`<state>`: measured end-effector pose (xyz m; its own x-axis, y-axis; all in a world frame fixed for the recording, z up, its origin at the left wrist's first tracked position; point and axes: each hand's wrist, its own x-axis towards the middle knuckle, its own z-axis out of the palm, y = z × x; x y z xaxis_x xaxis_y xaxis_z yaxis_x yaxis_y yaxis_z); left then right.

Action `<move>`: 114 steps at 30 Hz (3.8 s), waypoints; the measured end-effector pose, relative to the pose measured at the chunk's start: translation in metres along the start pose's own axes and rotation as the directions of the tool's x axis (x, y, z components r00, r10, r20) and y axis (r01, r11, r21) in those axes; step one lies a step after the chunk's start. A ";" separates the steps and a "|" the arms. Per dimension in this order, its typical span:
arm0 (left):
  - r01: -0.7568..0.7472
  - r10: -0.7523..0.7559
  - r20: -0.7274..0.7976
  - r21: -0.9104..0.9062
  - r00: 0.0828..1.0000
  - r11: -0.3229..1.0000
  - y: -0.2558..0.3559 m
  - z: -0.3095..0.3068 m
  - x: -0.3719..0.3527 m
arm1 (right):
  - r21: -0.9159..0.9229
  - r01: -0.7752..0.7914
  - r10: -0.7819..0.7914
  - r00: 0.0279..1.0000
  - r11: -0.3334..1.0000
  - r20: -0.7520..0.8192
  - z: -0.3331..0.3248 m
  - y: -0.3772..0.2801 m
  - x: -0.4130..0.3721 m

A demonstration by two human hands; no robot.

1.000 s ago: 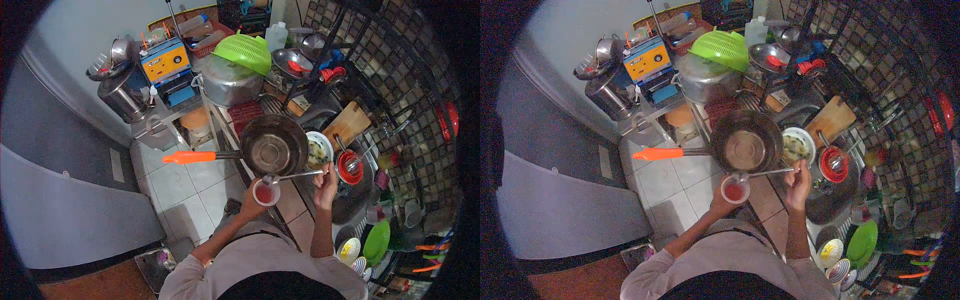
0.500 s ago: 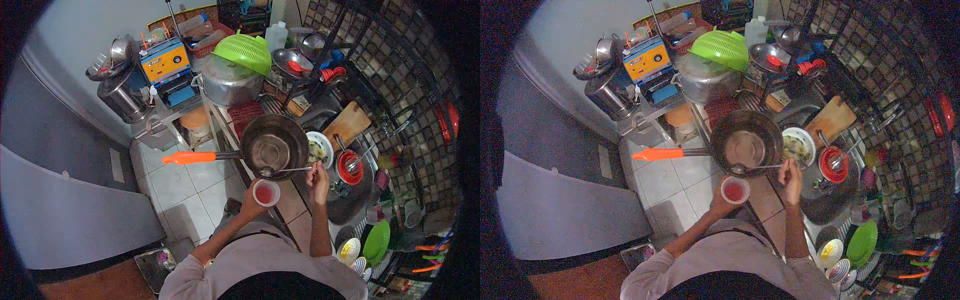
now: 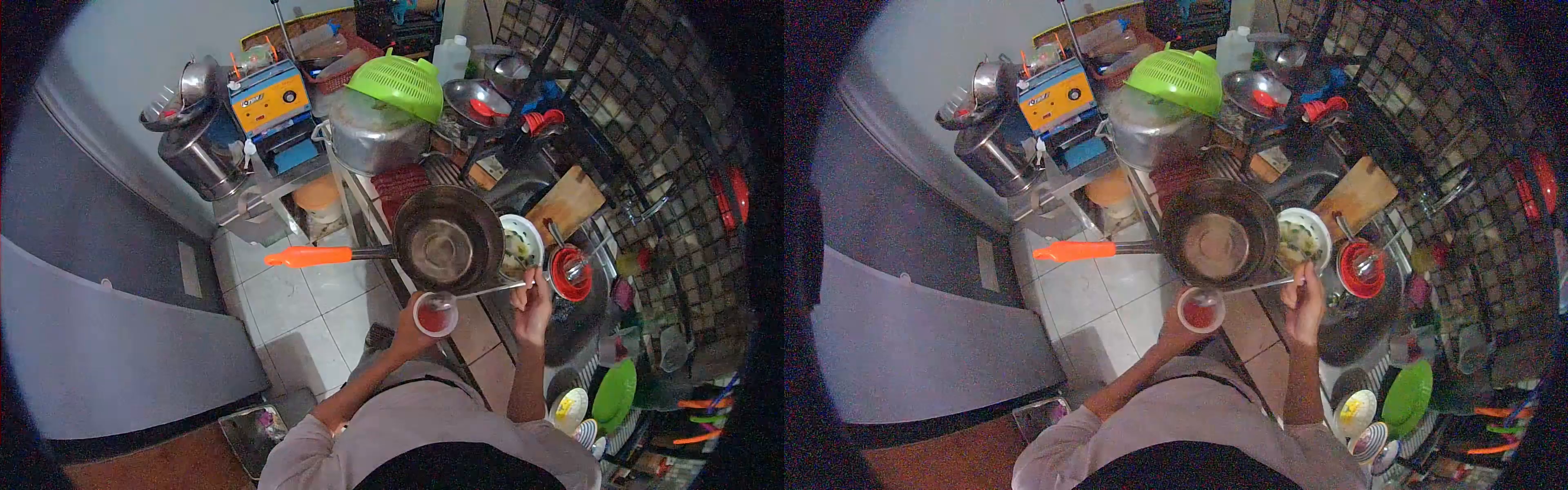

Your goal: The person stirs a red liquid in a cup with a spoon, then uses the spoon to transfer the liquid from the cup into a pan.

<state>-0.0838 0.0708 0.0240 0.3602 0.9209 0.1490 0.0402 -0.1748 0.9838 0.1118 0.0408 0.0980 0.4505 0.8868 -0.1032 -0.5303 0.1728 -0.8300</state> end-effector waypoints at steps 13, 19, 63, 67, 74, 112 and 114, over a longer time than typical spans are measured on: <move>0.011 -0.012 0.017 0.052 1.000 0.999 0.004 -0.002 0.002 | -0.386 0.139 -0.196 0.974 0.912 -0.114 0.005 0.020 0.008; -0.008 0.006 0.021 0.113 1.000 0.994 -0.004 -0.001 0.002 | -0.292 0.019 -0.061 0.989 0.956 -0.134 0.003 0.027 0.008; 0.127 -0.127 0.054 0.000 0.990 0.992 -0.004 0.001 0.001 | 0.039 0.009 -0.005 0.996 0.999 -0.095 -0.013 0.016 0.013; 0.056 -0.057 0.032 0.023 0.998 0.998 -0.008 0.003 0.001 | 0.041 0.052 -0.050 0.998 0.998 -0.050 -0.004 0.007 0.005; 0.026 -0.027 0.022 0.060 0.999 0.998 -0.003 0.000 0.001 | -0.061 0.170 -0.170 0.985 0.984 0.002 -0.001 0.002 0.003; 0.064 -0.065 0.013 0.031 0.998 0.997 0.004 0.004 0.000 | -0.073 0.165 -0.168 0.985 0.984 -0.040 -0.006 -0.005 0.000; 0.040 -0.042 0.023 0.078 0.999 0.996 0.004 0.003 0.001 | -0.155 0.186 -0.200 0.977 0.970 -0.080 -0.001 -0.004 0.001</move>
<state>-0.0801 0.0703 0.0274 0.3792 0.9193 0.1056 0.1270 -0.1648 0.9781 0.1151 0.0408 0.1004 0.6033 0.7972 0.0219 -0.3194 0.2666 -0.9093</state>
